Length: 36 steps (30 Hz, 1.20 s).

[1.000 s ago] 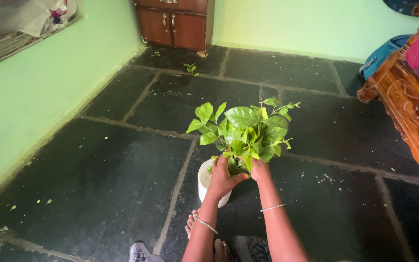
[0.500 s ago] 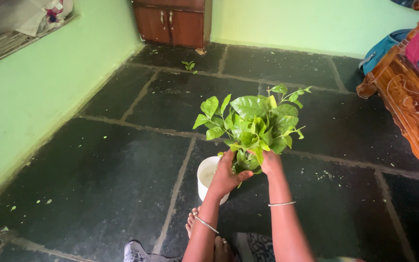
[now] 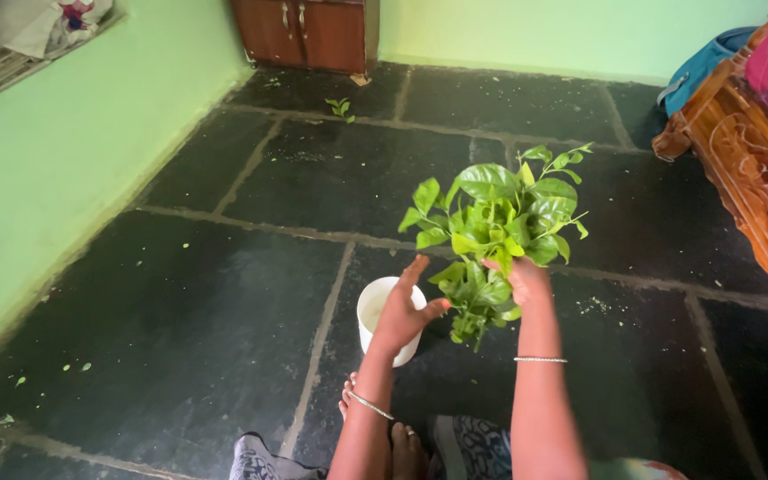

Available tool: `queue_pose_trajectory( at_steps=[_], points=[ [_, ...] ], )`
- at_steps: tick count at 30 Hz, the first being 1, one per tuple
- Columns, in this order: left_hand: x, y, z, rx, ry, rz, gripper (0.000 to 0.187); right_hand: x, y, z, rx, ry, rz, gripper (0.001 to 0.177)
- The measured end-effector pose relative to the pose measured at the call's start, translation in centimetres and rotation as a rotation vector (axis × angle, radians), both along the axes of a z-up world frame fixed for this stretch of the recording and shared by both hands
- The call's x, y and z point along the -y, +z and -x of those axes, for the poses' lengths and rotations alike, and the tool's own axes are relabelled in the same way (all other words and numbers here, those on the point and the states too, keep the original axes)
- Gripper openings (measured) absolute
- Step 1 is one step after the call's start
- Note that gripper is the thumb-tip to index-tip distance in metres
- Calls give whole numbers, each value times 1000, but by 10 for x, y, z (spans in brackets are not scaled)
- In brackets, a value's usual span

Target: The person sits on the floor and arranges green leafy stems into a white cup. They pick up stems from the floor, place them into the cup, and adjust the arrangement by hand.

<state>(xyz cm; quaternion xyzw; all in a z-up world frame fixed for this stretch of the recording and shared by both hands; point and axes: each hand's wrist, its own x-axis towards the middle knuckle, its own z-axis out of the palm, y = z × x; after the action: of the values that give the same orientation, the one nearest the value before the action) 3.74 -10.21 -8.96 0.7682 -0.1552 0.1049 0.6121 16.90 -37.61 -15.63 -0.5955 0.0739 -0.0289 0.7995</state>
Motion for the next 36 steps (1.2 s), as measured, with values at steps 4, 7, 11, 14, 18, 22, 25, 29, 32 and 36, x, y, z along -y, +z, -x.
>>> queue_pose_trajectory(
  at_steps=[4, 7, 11, 14, 18, 22, 25, 29, 32, 36],
  points=[
    [-15, 4, -3, -38, 58, 24, 78, 18, -18, 2, -88, 27, 135, 59],
    [-24, 9, -2, -113, 85, 79, 72, 27, -46, -1, -263, 6, 215, 56],
    [-34, 13, -1, -117, 134, 91, 65, 22, -88, -4, -369, -66, 277, 64],
    [-40, 15, -1, -144, 143, 115, 64, 17, -104, 0, -383, -38, 412, 75],
    [-46, 18, 1, -173, 164, 126, 62, 12, -102, 9, -476, -18, 453, 82],
    [-53, 18, 1, -180, 175, 123, 60, 5, -72, 23, -600, 4, 458, 83],
    [-57, 17, -1, -145, 203, 82, 59, -1, -47, 33, -585, 14, 467, 81],
    [-62, 17, -1, -135, 220, 106, 57, -5, -29, 35, -578, 12, 463, 72],
    [-64, 17, 0, -146, 229, 143, 57, -7, -18, 38, -523, 22, 510, 66],
    [-66, 17, 0, -173, 258, 148, 57, -8, -9, 40, -483, 18, 533, 62]
  ],
)
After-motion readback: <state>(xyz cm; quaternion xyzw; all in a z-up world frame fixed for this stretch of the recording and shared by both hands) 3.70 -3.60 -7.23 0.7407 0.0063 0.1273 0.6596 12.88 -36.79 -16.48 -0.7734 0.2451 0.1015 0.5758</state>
